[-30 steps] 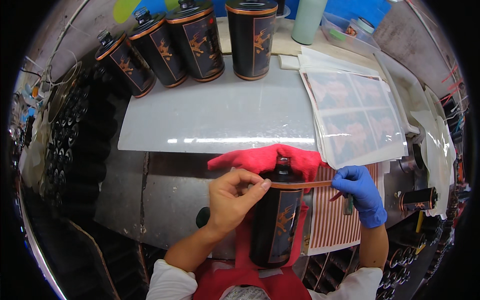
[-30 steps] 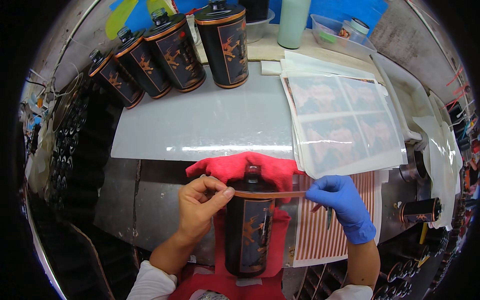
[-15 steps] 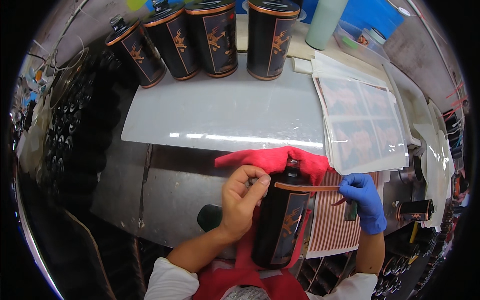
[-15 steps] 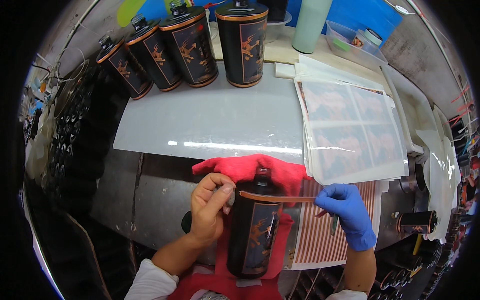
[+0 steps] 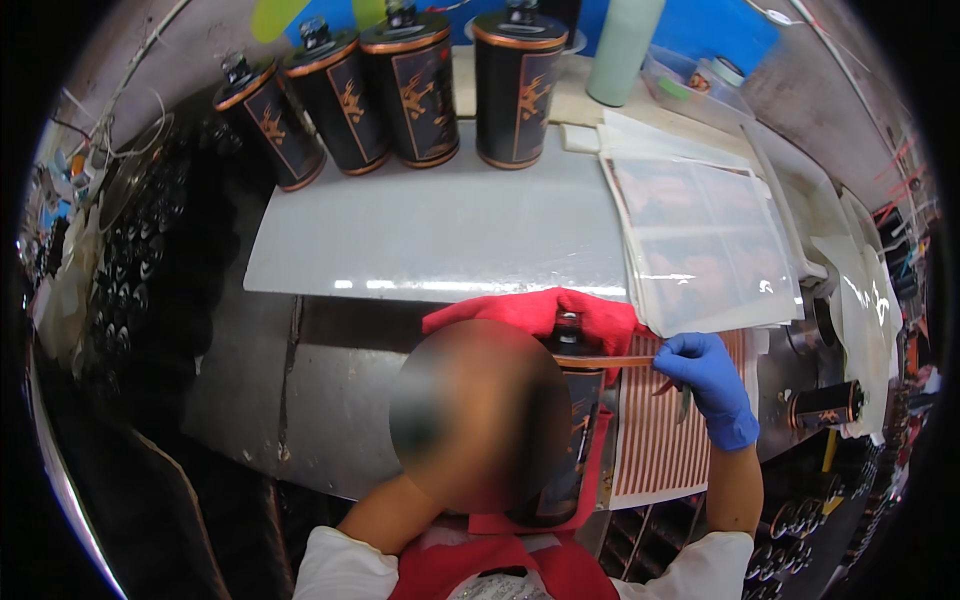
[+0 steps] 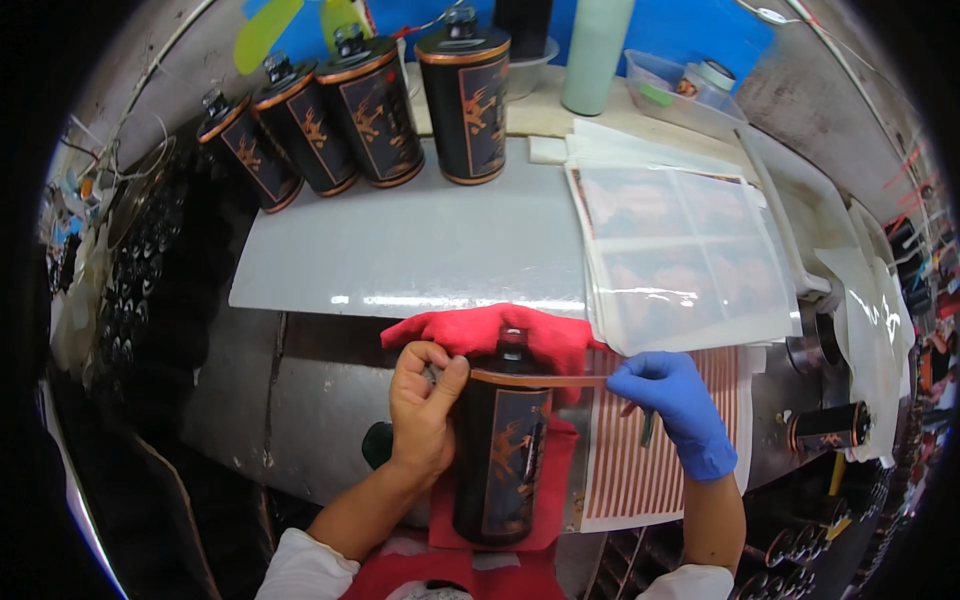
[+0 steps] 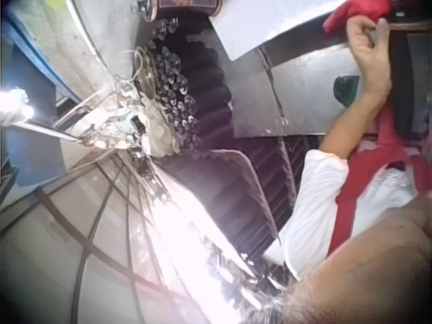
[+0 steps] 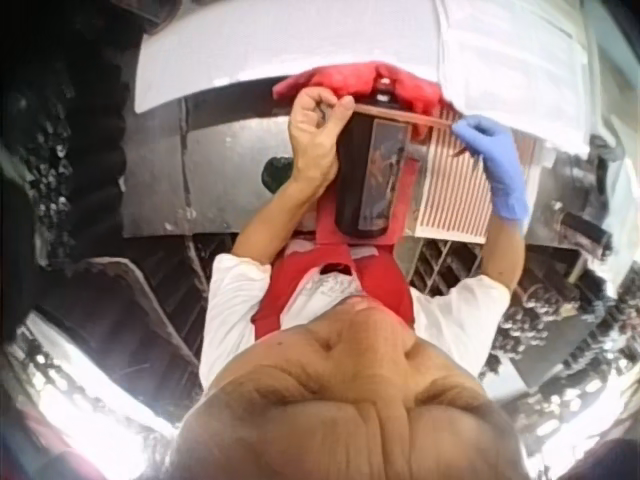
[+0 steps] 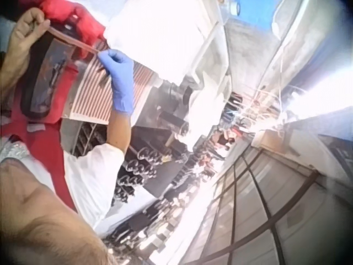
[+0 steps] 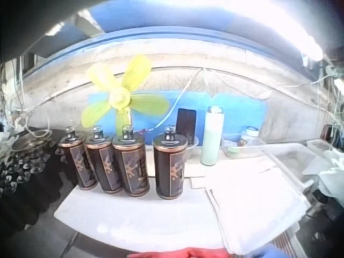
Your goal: The person applies decorative labels and copper-colored bands to cylindrical black cans. They smooth each label with a green plastic squeegee, then place and press a thin copper band around the top and bottom edges of the can. Completed cans are set aside on the table.
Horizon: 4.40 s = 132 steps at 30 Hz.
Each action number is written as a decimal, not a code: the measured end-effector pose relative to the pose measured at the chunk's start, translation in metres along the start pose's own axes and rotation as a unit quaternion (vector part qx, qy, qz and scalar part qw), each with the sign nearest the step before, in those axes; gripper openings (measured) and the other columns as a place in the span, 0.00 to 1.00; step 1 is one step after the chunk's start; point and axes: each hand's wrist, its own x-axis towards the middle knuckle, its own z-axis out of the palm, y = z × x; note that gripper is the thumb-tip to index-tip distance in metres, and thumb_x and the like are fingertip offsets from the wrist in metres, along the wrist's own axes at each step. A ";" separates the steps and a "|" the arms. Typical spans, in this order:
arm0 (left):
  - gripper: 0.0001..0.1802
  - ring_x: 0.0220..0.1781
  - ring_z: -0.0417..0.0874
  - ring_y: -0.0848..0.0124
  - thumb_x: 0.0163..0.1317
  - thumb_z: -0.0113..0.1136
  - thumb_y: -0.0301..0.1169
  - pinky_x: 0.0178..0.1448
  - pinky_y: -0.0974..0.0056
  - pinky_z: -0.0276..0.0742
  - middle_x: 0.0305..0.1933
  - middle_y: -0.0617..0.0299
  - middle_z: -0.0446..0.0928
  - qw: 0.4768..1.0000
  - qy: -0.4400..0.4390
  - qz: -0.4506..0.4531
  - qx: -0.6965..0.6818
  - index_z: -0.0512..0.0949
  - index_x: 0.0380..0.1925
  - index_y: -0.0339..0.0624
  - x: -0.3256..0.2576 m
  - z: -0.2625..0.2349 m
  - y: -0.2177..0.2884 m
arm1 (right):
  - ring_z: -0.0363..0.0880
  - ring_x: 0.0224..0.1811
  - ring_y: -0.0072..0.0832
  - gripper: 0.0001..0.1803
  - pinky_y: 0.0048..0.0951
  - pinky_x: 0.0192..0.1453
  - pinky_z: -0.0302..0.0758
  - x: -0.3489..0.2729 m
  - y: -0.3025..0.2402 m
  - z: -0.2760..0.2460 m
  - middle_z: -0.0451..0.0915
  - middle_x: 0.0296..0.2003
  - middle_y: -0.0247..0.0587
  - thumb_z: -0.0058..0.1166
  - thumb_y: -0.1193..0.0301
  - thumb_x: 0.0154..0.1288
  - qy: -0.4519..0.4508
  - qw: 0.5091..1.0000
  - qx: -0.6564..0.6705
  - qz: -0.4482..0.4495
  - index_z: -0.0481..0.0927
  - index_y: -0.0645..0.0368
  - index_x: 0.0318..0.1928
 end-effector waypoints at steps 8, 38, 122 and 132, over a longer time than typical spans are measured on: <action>0.47 0.59 0.63 0.40 0.42 0.74 0.43 0.62 0.44 0.60 0.61 0.36 0.57 0.683 -0.347 0.371 0.524 0.63 0.61 0.38 -0.078 -0.004 0.049 | 0.76 0.24 0.17 0.10 0.19 0.29 0.71 -0.003 -0.003 -0.002 0.78 0.21 0.32 0.64 0.69 0.54 0.007 1.000 -0.018 -0.017 0.82 0.64 0.29; 0.51 0.63 0.64 0.33 0.47 0.71 0.50 0.68 0.42 0.54 0.65 0.28 0.55 0.726 -0.358 0.322 0.491 0.54 0.64 0.39 -0.080 -0.084 -0.005 | 0.70 0.24 0.14 0.12 0.19 0.29 0.69 -0.006 -0.031 0.047 0.77 0.20 0.32 0.65 0.66 0.54 -0.007 0.997 -0.071 -0.036 0.81 0.64 0.30; 0.26 0.73 0.51 0.53 0.60 0.55 0.44 0.73 0.43 0.30 0.63 0.53 0.67 0.590 -0.410 0.305 0.625 0.72 0.57 0.46 -0.079 -0.012 0.030 | 0.72 0.28 0.12 0.09 0.16 0.33 0.69 -0.015 -0.007 0.070 0.78 0.26 0.29 0.62 0.69 0.58 0.056 0.990 0.132 -0.015 0.82 0.63 0.33; 0.38 0.71 0.49 0.43 0.49 0.64 0.57 0.69 0.35 0.34 0.66 0.39 0.58 0.728 -0.382 0.284 0.493 0.72 0.58 0.51 -0.080 -0.039 0.019 | 0.66 0.22 0.10 0.10 0.16 0.25 0.65 -0.011 -0.012 0.087 0.75 0.21 0.28 0.64 0.68 0.56 0.069 0.991 0.065 -0.093 0.82 0.63 0.30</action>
